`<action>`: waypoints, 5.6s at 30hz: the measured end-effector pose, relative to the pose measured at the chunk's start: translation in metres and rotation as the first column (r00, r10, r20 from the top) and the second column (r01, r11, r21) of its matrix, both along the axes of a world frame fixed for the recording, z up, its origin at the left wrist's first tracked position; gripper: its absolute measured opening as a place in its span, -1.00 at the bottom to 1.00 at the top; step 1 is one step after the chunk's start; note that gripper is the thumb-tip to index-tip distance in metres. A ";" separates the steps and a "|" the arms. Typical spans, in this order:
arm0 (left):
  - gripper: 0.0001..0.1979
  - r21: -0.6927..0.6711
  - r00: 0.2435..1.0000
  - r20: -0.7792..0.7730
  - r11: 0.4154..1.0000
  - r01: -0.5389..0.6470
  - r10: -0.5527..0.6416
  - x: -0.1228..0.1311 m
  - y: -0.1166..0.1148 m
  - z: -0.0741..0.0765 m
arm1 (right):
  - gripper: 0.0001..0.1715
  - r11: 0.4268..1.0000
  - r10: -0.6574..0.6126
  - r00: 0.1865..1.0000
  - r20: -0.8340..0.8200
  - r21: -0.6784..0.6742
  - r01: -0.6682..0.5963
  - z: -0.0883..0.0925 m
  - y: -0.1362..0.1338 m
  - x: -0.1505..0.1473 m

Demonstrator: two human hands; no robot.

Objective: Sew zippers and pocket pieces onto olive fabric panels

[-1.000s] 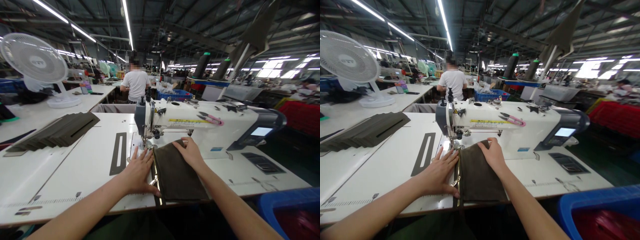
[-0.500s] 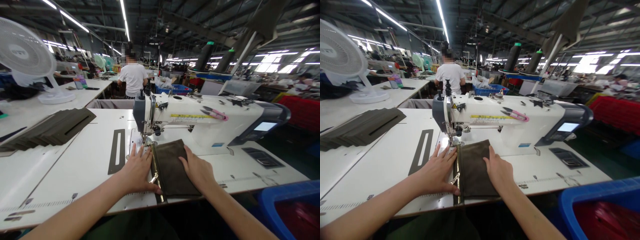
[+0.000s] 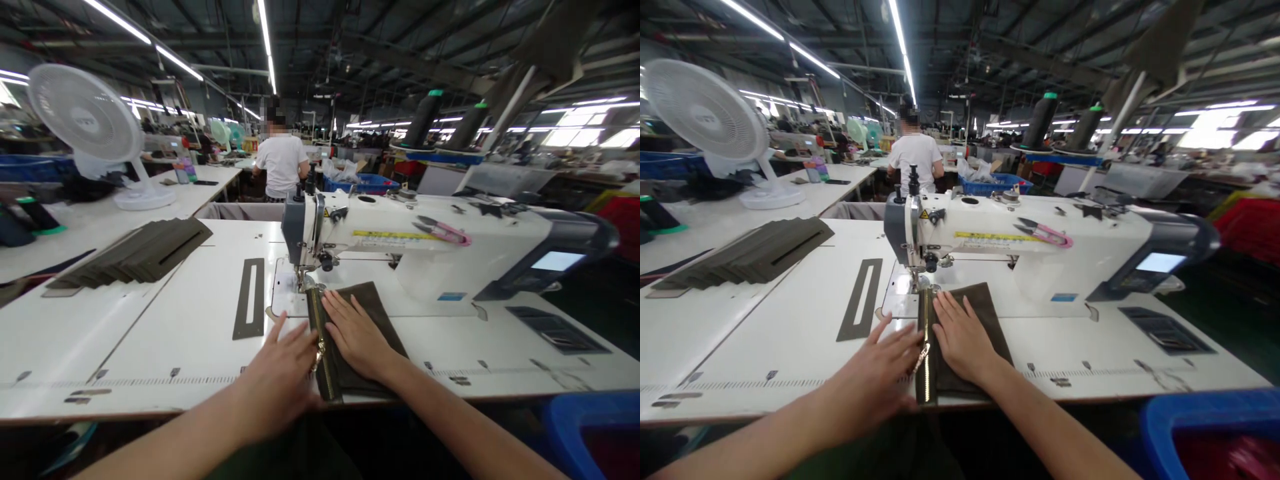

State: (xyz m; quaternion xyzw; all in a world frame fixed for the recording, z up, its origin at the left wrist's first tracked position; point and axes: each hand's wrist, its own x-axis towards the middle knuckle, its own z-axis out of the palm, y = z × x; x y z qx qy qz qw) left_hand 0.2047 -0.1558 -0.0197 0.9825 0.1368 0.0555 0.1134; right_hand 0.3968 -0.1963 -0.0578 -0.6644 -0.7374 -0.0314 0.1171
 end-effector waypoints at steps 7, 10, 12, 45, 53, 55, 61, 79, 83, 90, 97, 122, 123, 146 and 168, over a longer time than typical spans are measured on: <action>-0.35 0.094 0.976 0.105 0.975 -0.203 0.193 -0.049 0.022 0.006 | -0.47 0.999 -0.047 0.999 -0.026 -0.029 0.046 0.007 0.000 -0.004; -0.20 0.165 0.955 0.008 0.942 -0.292 0.295 -0.066 0.044 0.003 | -0.49 0.999 -0.029 0.999 -0.031 -0.022 0.028 0.014 0.002 -0.006; -0.16 0.153 0.965 -0.045 0.957 -0.247 0.257 -0.077 0.042 -0.004 | -0.50 0.999 0.051 0.997 -0.062 -0.009 -0.051 0.015 0.004 -0.006; -0.68 0.145 0.843 0.533 0.975 -0.170 0.068 -0.015 0.052 -0.018 | -0.48 0.990 0.082 0.991 -0.108 0.122 -0.068 -0.001 0.010 -0.032; -0.71 0.258 0.972 0.179 0.946 -0.197 0.153 0.006 0.045 -0.012 | -0.44 0.990 0.100 0.981 -0.167 0.115 -0.081 -0.002 0.010 -0.031; -0.66 0.286 0.981 0.157 0.946 -0.152 0.110 0.002 0.049 -0.014 | -0.44 0.991 0.103 0.982 -0.158 0.103 -0.087 -0.001 0.010 -0.031; -0.73 0.252 0.989 0.134 0.962 -0.101 0.069 0.000 0.058 -0.015 | -0.47 0.989 0.107 0.981 -0.165 0.123 -0.087 0.000 0.011 -0.031; -0.61 0.376 0.944 0.320 0.925 -0.045 -0.085 0.002 0.079 -0.028 | -0.46 0.992 0.057 0.984 -0.171 0.119 -0.037 0.007 0.023 -0.032; -0.62 0.361 0.951 0.299 0.932 -0.037 -0.078 0.001 0.080 -0.025 | -0.46 0.991 0.110 0.983 -0.149 0.095 -0.096 0.002 0.027 -0.027; -0.64 0.348 0.969 0.246 0.934 -0.078 -0.011 0.001 0.073 -0.020 | -0.58 0.976 0.027 0.945 -0.327 0.214 0.046 0.001 0.030 -0.027; -0.64 0.357 0.976 0.216 0.932 -0.068 -0.012 0.002 0.073 -0.020 | -0.47 0.980 0.036 0.978 -0.205 0.197 0.005 0.002 0.030 -0.029; -0.64 0.429 0.971 0.222 0.903 -0.010 -0.094 0.001 0.084 -0.025 | -0.47 0.983 0.034 0.977 -0.209 0.186 0.005 0.001 0.029 -0.029; -0.64 0.424 0.971 0.223 0.905 -0.016 -0.088 0.001 0.083 -0.025 | -0.46 0.983 0.036 0.976 -0.214 0.181 0.003 0.002 0.029 -0.029; -0.66 0.369 0.926 0.376 0.922 -0.114 -0.036 0.004 0.074 -0.047 | -0.39 0.989 0.093 0.983 -0.158 0.129 -0.073 0.000 0.021 -0.030; -0.72 0.220 0.977 0.191 0.966 -0.133 0.091 0.033 0.079 -0.014 | -0.44 0.981 0.081 0.997 0.001 0.175 -0.080 -0.008 0.044 -0.010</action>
